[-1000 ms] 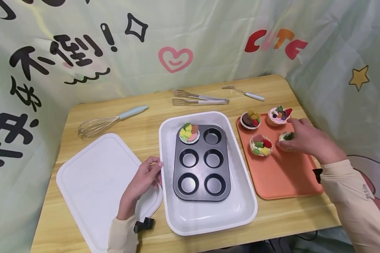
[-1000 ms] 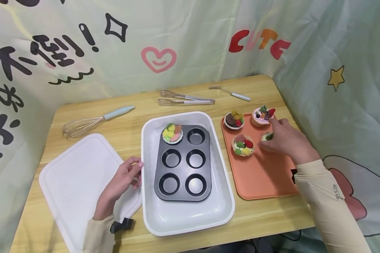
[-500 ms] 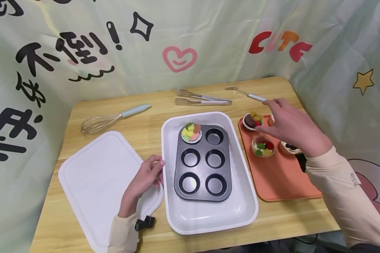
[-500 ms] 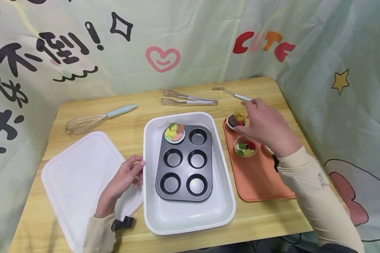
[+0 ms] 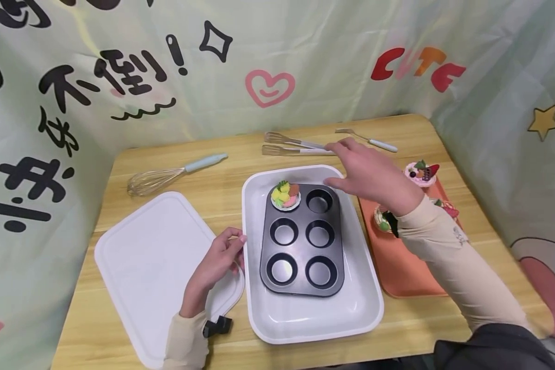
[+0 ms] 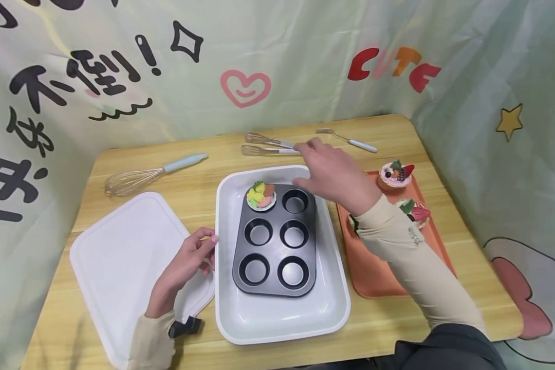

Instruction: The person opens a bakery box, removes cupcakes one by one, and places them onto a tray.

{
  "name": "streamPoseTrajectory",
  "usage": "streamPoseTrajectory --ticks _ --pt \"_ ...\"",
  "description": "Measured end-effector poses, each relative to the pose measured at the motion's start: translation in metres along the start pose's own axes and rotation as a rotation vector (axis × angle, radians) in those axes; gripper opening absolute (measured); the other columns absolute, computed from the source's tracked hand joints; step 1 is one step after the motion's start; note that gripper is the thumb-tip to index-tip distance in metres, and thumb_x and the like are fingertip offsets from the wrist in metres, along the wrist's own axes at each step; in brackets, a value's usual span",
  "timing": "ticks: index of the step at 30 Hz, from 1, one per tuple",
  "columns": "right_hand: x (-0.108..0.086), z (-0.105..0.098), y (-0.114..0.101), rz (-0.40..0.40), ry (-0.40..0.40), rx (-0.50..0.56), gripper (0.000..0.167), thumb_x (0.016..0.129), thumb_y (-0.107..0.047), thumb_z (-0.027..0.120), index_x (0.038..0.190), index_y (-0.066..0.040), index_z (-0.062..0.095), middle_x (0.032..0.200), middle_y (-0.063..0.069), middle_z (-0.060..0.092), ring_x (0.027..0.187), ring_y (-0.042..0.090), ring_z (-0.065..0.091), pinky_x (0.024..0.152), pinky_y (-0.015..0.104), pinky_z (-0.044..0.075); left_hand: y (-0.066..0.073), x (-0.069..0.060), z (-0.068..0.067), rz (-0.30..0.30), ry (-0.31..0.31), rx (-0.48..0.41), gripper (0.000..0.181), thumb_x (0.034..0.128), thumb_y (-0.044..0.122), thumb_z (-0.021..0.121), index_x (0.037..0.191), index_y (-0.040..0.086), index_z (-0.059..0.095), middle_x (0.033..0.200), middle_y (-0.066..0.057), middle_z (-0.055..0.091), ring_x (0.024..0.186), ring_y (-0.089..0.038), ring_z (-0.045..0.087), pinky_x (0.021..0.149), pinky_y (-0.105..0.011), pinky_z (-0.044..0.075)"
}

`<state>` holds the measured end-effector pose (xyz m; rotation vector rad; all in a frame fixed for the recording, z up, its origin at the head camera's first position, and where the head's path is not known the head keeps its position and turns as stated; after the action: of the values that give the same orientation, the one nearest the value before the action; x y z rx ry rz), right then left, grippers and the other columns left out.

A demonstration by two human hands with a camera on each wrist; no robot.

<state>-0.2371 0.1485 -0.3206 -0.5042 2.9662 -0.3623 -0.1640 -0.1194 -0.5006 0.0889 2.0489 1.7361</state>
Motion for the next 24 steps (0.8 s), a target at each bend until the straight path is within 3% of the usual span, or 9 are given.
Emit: streamPoseTrajectory --ticks 4,11,19,24 --pt "0.013 0.012 -0.017 -0.034 -0.041 0.012 0.074 0.087 -0.033 0.079 0.146 -0.004 0.045 0.142 0.023 0.047 0.112 0.039 0.059 0.09 0.054 0.052 -0.001 0.001 0.001 0.003 0.003 0.012 0.024 0.1068 0.019 0.049 0.114 -0.004 0.048 0.066 -0.022 0.059 0.053 -0.022 0.059 0.042 -0.025 0.044" --pt "0.033 0.031 -0.041 -0.1 -0.084 -0.002 0.073 0.087 -0.038 0.078 0.144 -0.003 0.047 0.139 0.021 0.05 0.113 0.038 0.059 0.091 0.052 0.051 0.002 0.001 0.001 0.016 0.0 0.023 0.025 0.1068 0.018 0.049 0.116 -0.004 0.047 0.064 -0.012 0.059 0.052 -0.018 0.059 0.042 -0.025 0.044" --pt "0.05 0.058 -0.054 -0.123 -0.164 0.044 0.077 0.084 -0.04 0.08 0.144 -0.005 0.047 0.135 0.018 0.052 0.107 0.032 0.059 0.088 0.048 0.051 0.002 0.001 -0.001 0.013 0.007 0.029 0.025 0.1067 0.019 0.049 0.117 -0.004 0.049 0.064 -0.018 0.06 0.053 -0.024 0.06 0.043 -0.025 0.045" --pt "0.059 0.076 -0.059 -0.122 -0.225 0.065 0.07 0.086 -0.036 0.078 0.143 -0.008 0.049 0.131 0.016 0.054 0.094 0.027 0.059 0.08 0.044 0.051 0.002 0.001 -0.001 0.018 0.006 0.025 0.025 0.1066 0.019 0.049 0.117 -0.004 0.048 0.067 -0.026 0.06 0.053 -0.025 0.059 0.043 -0.026 0.045"
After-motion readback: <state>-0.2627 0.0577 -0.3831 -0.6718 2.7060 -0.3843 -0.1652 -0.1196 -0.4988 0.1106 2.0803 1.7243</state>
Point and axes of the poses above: each hand's wrist, its own x-axis towards the middle knuckle, its own z-axis out of the palm, y = z × x, the point moved 10 cm from there along x, towards the middle knuckle
